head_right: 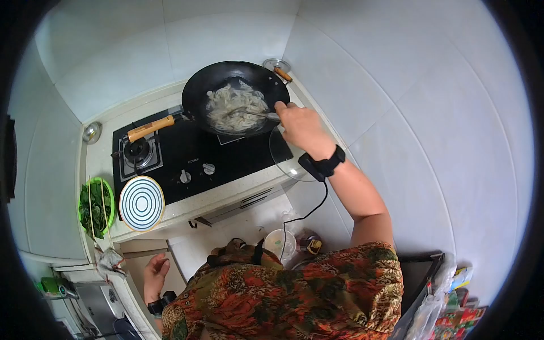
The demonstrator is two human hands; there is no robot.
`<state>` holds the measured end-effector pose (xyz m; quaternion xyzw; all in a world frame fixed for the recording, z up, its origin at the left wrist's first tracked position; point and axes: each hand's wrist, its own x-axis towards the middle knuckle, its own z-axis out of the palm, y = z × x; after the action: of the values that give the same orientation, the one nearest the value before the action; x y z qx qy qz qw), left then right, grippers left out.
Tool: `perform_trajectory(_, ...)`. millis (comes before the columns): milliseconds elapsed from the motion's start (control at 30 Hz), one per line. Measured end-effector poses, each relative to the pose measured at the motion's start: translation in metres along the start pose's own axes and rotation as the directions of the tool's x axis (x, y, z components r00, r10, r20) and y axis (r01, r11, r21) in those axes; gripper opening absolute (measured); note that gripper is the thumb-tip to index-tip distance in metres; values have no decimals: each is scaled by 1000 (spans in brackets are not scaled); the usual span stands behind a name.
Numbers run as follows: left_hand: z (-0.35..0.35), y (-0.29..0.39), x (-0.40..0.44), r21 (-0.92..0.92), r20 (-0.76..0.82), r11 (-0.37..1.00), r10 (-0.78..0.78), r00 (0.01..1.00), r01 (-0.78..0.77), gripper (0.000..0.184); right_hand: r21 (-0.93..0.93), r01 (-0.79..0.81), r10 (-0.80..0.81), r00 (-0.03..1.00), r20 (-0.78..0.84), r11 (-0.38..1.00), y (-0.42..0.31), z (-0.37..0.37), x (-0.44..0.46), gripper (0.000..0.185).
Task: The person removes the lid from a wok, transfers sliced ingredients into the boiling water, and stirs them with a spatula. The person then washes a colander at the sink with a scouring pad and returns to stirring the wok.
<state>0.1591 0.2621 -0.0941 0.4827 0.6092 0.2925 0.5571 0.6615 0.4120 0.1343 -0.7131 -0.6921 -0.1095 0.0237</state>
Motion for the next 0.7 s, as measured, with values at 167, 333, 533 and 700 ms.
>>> perform_trajectory(167, 1, 9, 2, 21, -13, 1000, -5, 1000, 5, 32, 147, -43, 52, 997, -62, 988, 10, 41, 13, 24)
perform_trajectory(333, -3, 11, -3, 12, -23, 1000, 8, 1000, -8, 34, 305, -158, 195, 976, -93, 939, 37, 53, 10, 28)
perform_trajectory(533, -1, 12, -6, 13, -25, 1000, -22, 999, 22, 33, 499, -344, 382, 924, 28, 795, 77, 66, 1, 32)
perform_trajectory(700, 0, 10, -3, -8, -22, 1000, -24, 999, 24, 33, 712, -560, 476, 807, 351, 424, 93, 81, -9, 34)
